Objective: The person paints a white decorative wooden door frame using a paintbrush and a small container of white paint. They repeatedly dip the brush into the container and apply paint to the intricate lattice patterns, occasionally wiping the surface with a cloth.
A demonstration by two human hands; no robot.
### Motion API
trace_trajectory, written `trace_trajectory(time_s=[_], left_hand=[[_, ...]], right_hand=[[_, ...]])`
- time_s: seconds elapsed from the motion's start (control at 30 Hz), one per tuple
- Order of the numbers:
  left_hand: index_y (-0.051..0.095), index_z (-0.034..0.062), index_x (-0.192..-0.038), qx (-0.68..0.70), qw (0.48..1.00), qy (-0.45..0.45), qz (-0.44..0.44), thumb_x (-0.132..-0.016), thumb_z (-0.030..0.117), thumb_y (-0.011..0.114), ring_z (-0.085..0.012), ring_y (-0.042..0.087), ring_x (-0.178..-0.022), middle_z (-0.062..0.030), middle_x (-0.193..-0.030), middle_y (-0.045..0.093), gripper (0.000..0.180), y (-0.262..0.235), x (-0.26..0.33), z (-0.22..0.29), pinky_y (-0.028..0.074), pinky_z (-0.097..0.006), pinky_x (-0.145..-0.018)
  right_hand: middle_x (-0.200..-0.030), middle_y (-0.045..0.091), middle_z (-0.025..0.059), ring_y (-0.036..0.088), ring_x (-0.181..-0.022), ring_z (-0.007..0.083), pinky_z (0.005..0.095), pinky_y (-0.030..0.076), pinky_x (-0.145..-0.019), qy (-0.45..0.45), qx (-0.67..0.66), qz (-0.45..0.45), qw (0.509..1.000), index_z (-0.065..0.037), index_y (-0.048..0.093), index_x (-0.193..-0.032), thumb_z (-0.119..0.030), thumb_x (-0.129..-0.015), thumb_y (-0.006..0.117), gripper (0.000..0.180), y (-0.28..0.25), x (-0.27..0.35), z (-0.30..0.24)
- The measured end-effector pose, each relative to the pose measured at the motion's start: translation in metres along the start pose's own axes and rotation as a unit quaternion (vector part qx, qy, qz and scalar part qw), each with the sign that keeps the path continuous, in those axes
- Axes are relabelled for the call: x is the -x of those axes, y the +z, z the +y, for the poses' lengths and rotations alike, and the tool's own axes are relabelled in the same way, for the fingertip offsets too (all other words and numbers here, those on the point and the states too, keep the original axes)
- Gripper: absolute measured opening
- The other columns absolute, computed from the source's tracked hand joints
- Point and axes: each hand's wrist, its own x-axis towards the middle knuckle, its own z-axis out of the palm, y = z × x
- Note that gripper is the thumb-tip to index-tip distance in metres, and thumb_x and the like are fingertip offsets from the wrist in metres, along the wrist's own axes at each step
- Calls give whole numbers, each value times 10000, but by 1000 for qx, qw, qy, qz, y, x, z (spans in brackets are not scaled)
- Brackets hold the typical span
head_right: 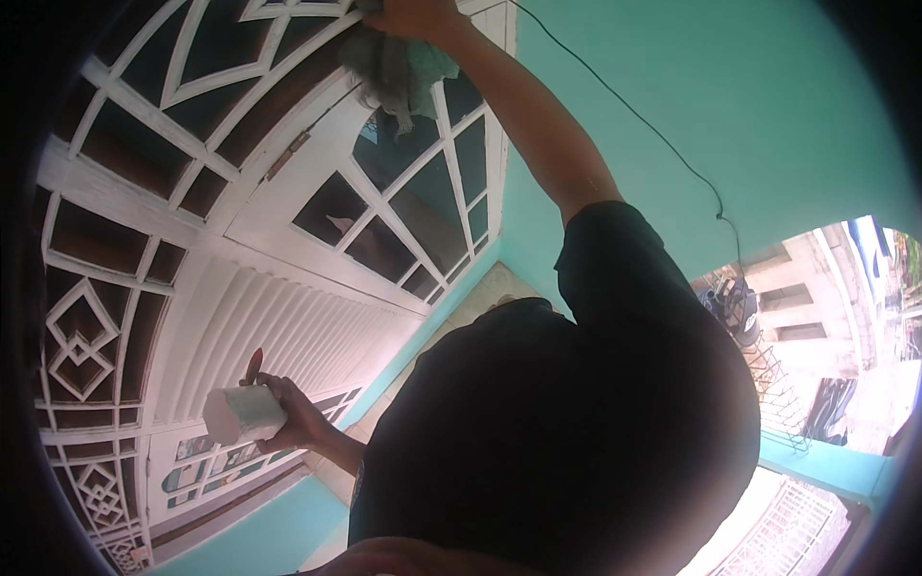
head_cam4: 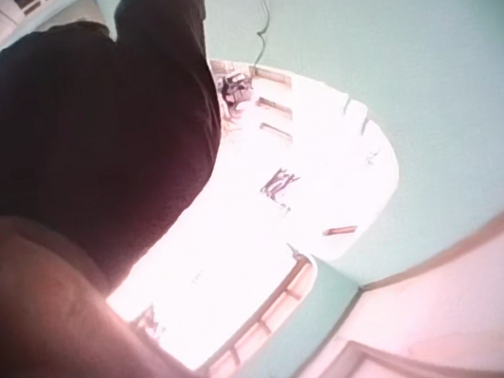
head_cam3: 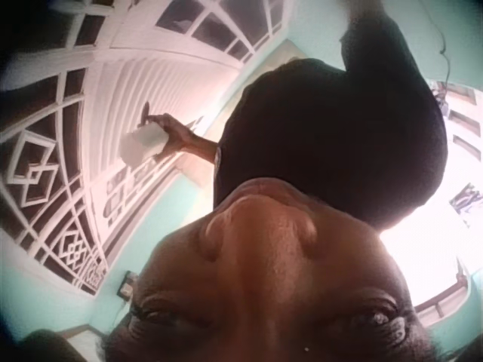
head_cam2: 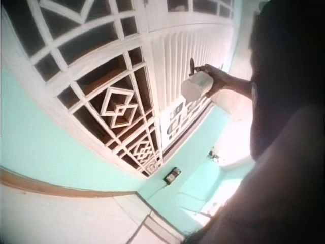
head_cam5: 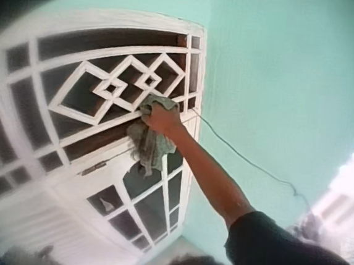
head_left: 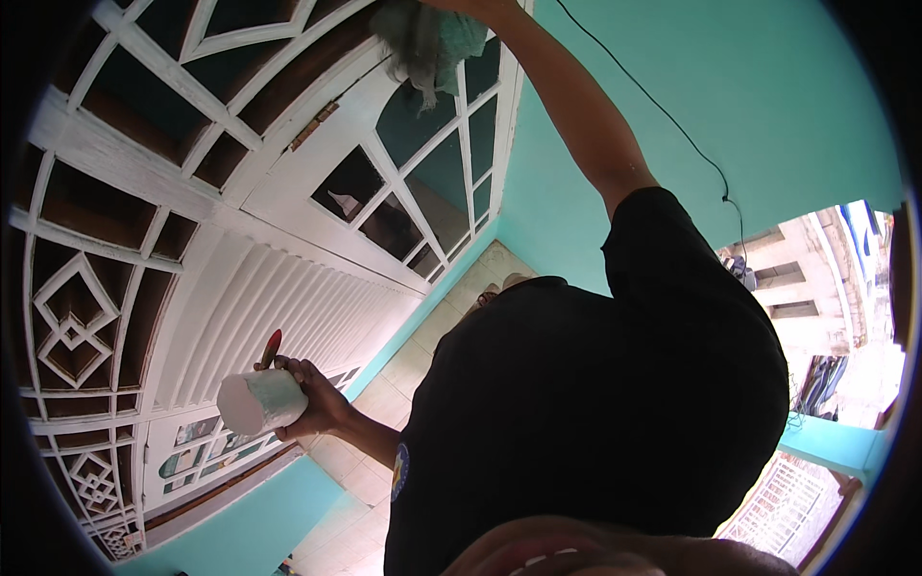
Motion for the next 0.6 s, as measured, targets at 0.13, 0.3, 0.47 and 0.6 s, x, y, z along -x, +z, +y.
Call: trace_trajectory(time_s=[0.13,0.3,0.47,0.6], left_hand=[[444,-29,-1339,16,998,-57,29,-663,400,752,-278,546,-911,-297,-1235,499,858,9,-14,-13,476,-336,-720],[421,-12,-1371,19,998,-54,3,-622,338,857,-296,558,-1066,-223,-1195,536,934,2,-8,-21,493,-342,-742],[423,-67,-1350,-18,998,-53,41,-702,299,763,-266,569,-967,-381,-1344,357,819,27,-3,-31,479,-319,-707],[407,-95,-1351,-37,996,-67,39,-760,269,733,-276,581,-1043,-446,-1425,262,766,34,-9,-35,502,-325,-729]], right_hand=[[-769,589,139,562,-673,270,422,444,-611,14,23,13,1000,6,577,-844,-299,-1002,527,348,-51,25,11],[-1060,634,62,627,-977,217,356,521,-877,82,-707,204,672,-26,612,-1144,-102,-903,530,265,-20,126,66],[-1096,609,114,616,-996,281,394,519,-897,279,-814,208,466,-2,582,-1148,-123,-924,480,274,50,204,119],[-1100,581,158,623,-977,309,380,487,-886,197,-449,137,860,16,630,-1163,-112,-911,485,317,70,245,95]])
